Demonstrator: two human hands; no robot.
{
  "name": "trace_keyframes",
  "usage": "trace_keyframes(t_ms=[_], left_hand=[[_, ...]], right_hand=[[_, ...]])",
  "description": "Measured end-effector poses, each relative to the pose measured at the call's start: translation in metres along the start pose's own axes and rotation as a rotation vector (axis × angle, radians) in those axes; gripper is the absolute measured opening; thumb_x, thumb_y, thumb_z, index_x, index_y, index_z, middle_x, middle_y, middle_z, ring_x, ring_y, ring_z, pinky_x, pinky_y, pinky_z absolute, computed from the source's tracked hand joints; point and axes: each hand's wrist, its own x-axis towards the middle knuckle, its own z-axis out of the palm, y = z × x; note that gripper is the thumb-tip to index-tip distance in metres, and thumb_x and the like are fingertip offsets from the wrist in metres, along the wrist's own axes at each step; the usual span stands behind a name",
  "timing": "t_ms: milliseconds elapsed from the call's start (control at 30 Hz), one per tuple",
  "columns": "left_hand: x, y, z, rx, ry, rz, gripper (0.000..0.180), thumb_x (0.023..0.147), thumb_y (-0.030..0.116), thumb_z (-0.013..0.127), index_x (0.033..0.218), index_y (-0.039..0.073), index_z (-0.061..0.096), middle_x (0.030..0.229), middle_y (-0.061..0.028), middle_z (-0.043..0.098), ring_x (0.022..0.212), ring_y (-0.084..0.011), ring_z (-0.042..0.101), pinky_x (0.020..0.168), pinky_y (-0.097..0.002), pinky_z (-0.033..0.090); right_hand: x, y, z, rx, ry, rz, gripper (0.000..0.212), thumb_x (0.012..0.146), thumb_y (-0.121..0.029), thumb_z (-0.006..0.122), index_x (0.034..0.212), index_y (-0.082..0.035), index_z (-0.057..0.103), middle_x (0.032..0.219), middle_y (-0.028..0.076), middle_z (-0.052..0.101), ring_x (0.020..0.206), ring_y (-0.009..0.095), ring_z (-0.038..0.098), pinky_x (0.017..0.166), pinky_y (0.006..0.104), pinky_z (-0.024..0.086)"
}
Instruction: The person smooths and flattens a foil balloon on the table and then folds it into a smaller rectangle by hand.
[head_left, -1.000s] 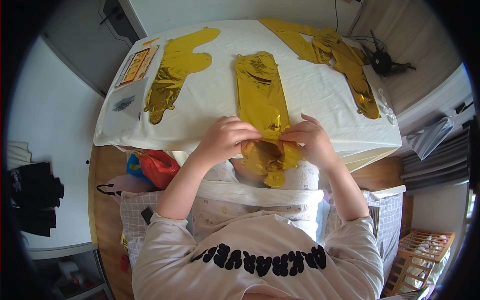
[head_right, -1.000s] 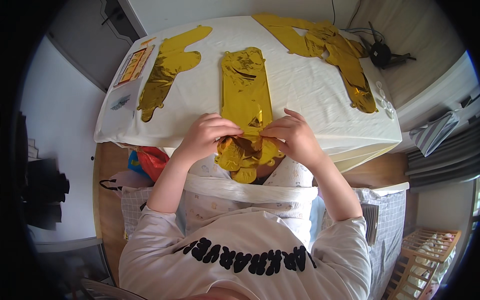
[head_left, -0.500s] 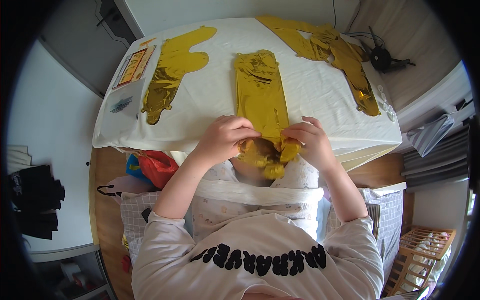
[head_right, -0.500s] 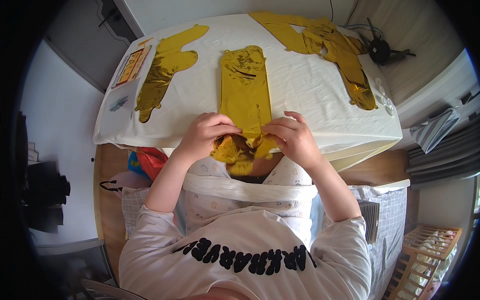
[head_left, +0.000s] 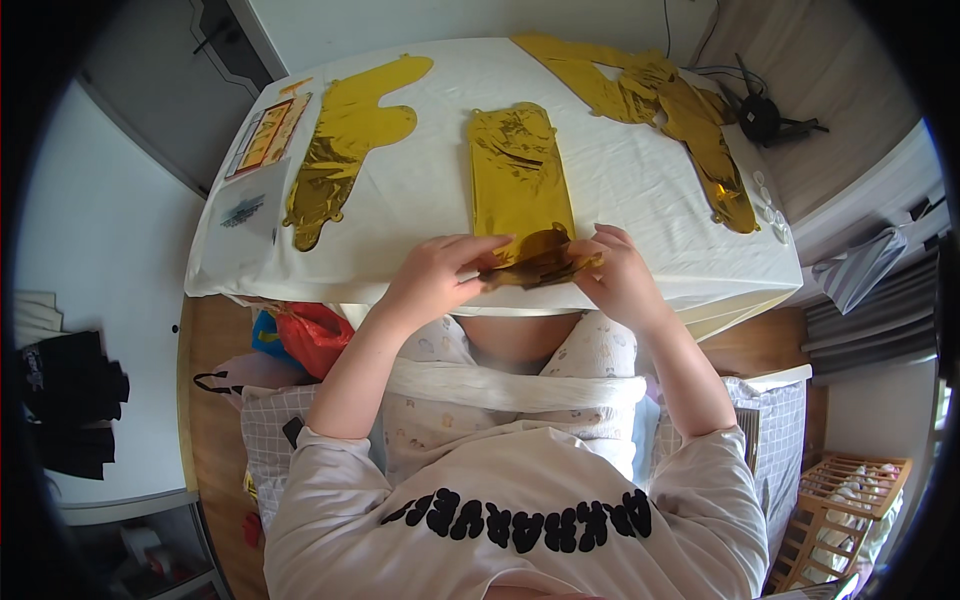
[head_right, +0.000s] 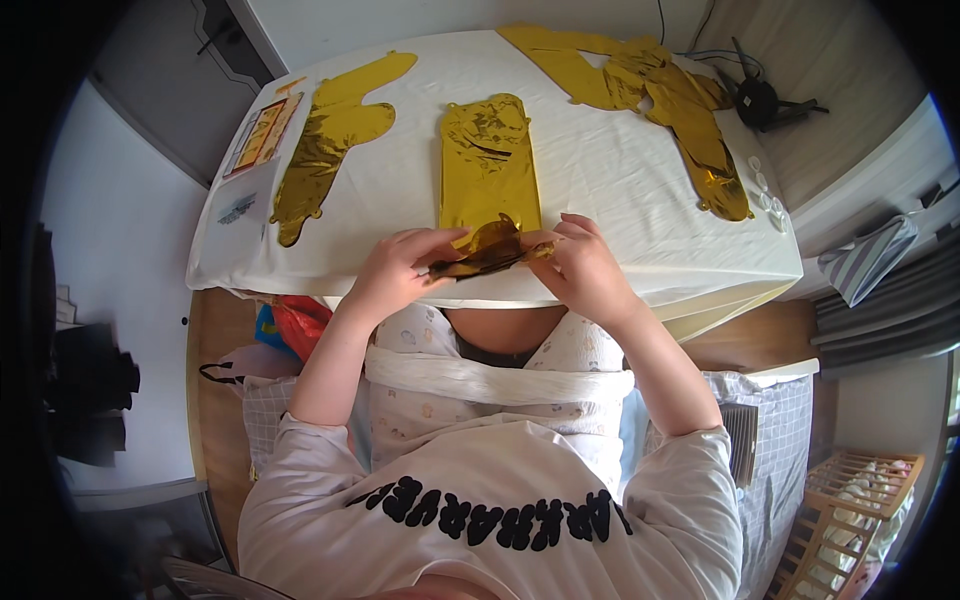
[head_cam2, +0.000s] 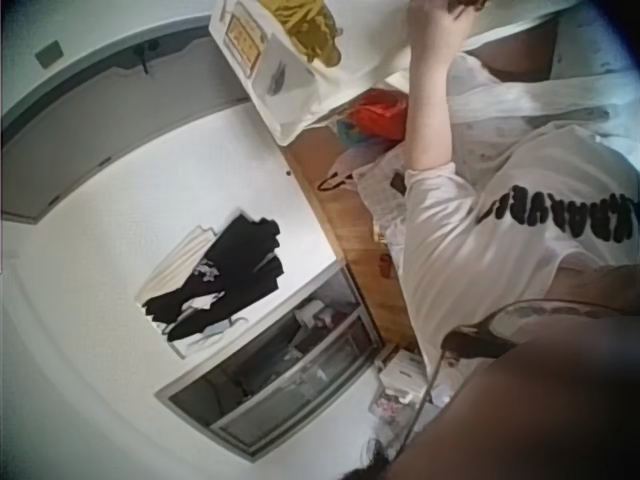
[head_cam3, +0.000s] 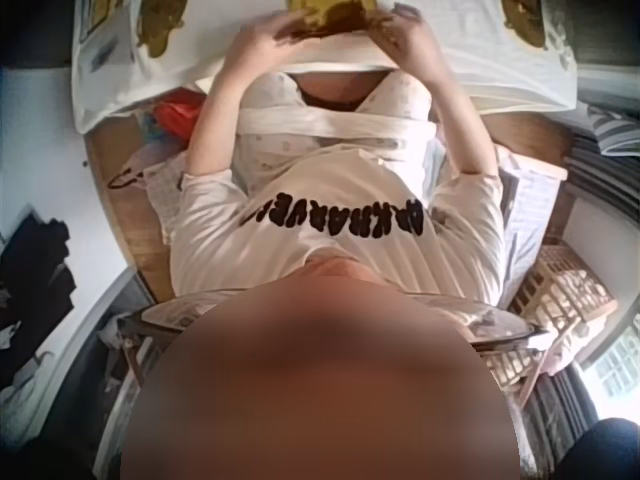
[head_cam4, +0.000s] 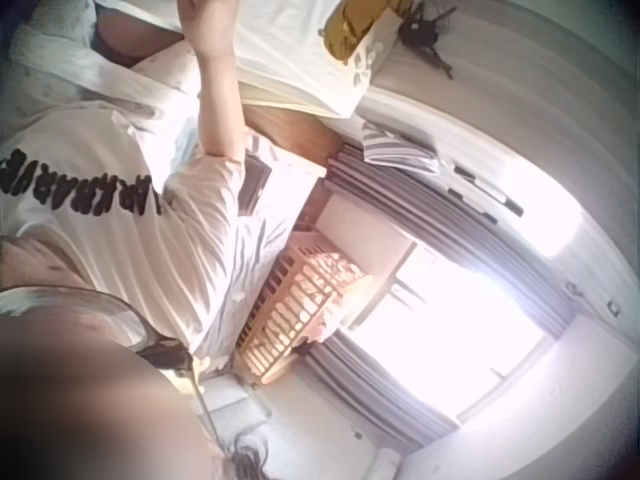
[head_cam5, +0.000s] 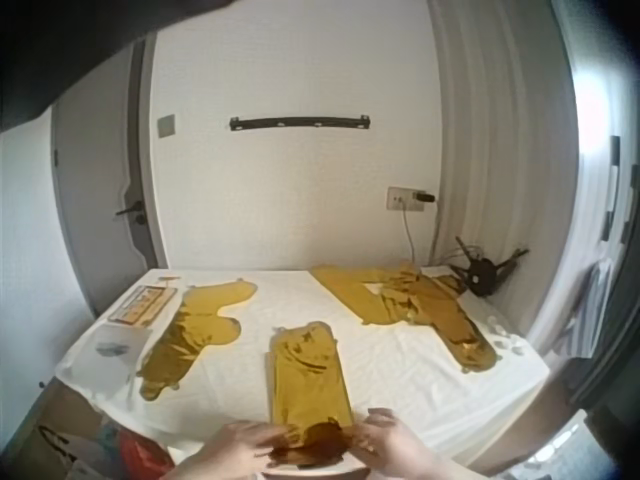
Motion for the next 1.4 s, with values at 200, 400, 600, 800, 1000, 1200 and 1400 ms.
trace_keyframes(t_ms=[200, 400, 600, 800, 1000, 1200, 1400], left_hand=[[-0.001, -0.011, -0.003, -0.211, 0.002, -0.142, 0.049, 0.088, 0.015, 0.081, 0.133, 0.007, 0.064, 0.1, -0.0097, 0.078, 0.09, -0.0212, 0.077, 0.083, -0.0316, 0.06], [-0.005, -0.003, -0.007, -0.192, -0.006, -0.085, 0.051, 0.084, 0.011, 0.083, 0.132, 0.009, 0.065, 0.105, -0.0083, 0.077, 0.095, -0.0211, 0.076, 0.083, -0.0323, 0.061], [-0.005, 0.0, -0.013, 0.28, 0.13, 0.177, 0.049, 0.076, 0.004, 0.081, 0.123, 0.013, 0.072, 0.115, -0.0044, 0.075, 0.11, -0.023, 0.071, 0.107, -0.0434, 0.052], [-0.01, -0.02, -0.007, 0.266, 0.015, 0.179, 0.037, 0.076, 0.008, 0.08, 0.112, 0.013, 0.076, 0.115, -0.0023, 0.075, 0.113, -0.022, 0.069, 0.113, -0.0488, 0.045], [-0.007, -0.013, -0.006, 0.303, 0.138, 0.32, 0.025, 0.077, 0.009, 0.08, 0.102, 0.01, 0.077, 0.102, -0.0048, 0.075, 0.105, -0.025, 0.071, 0.099, -0.0417, 0.053], [-0.007, -0.008, -0.01, 0.172, 0.064, 0.105, 0.033, 0.083, 0.016, 0.083, 0.112, 0.006, 0.072, 0.1, -0.0093, 0.074, 0.094, -0.0275, 0.07, 0.083, -0.0403, 0.056], [-0.007, -0.017, -0.001, 0.231, 0.224, 0.179, 0.051, 0.085, 0.016, 0.084, 0.131, 0.007, 0.063, 0.088, -0.0063, 0.076, 0.09, -0.0238, 0.069, 0.084, -0.0372, 0.054]], right_hand=[[0.001, 0.017, 0.004, -0.04, -0.025, -0.033, 0.007, 0.09, -0.011, 0.075, 0.09, -0.005, 0.075, 0.095, 0.009, 0.071, 0.097, 0.033, 0.067, 0.113, 0.0484, 0.041], [-0.001, 0.005, -0.003, -0.019, -0.03, 0.019, 0.016, 0.081, -0.005, 0.077, 0.096, -0.003, 0.071, 0.092, 0.011, 0.069, 0.098, 0.033, 0.065, 0.114, 0.0489, 0.04], [-0.003, 0.011, -0.008, -0.01, -0.064, -0.053, 0.042, 0.067, 0.006, 0.07, 0.106, -0.009, 0.074, 0.083, 0.006, 0.069, 0.09, 0.026, 0.067, 0.115, 0.0499, 0.038], [-0.002, 0.017, -0.001, -0.005, -0.016, -0.052, 0.038, 0.071, 0.006, 0.071, 0.106, -0.009, 0.073, 0.088, 0.006, 0.072, 0.09, 0.024, 0.069, 0.116, 0.0492, 0.036], [0.0, 0.015, -0.001, 0.049, -0.042, 0.08, 0.019, 0.086, -0.003, 0.072, 0.104, -0.008, 0.073, 0.088, 0.006, 0.073, 0.087, 0.022, 0.069, 0.117, 0.0508, 0.033], [0.009, 0.01, 0.004, 0.277, 0.046, 0.18, 0.013, 0.094, -0.011, 0.073, 0.103, -0.002, 0.071, 0.09, 0.01, 0.072, 0.079, 0.023, 0.07, 0.091, 0.0366, 0.053], [0.02, 0.006, 0.002, 0.488, -0.05, 0.375, 0.021, 0.099, -0.014, 0.07, 0.106, 0.006, 0.067, 0.093, 0.011, 0.073, 0.081, 0.011, 0.066, 0.075, 0.0289, 0.054]])
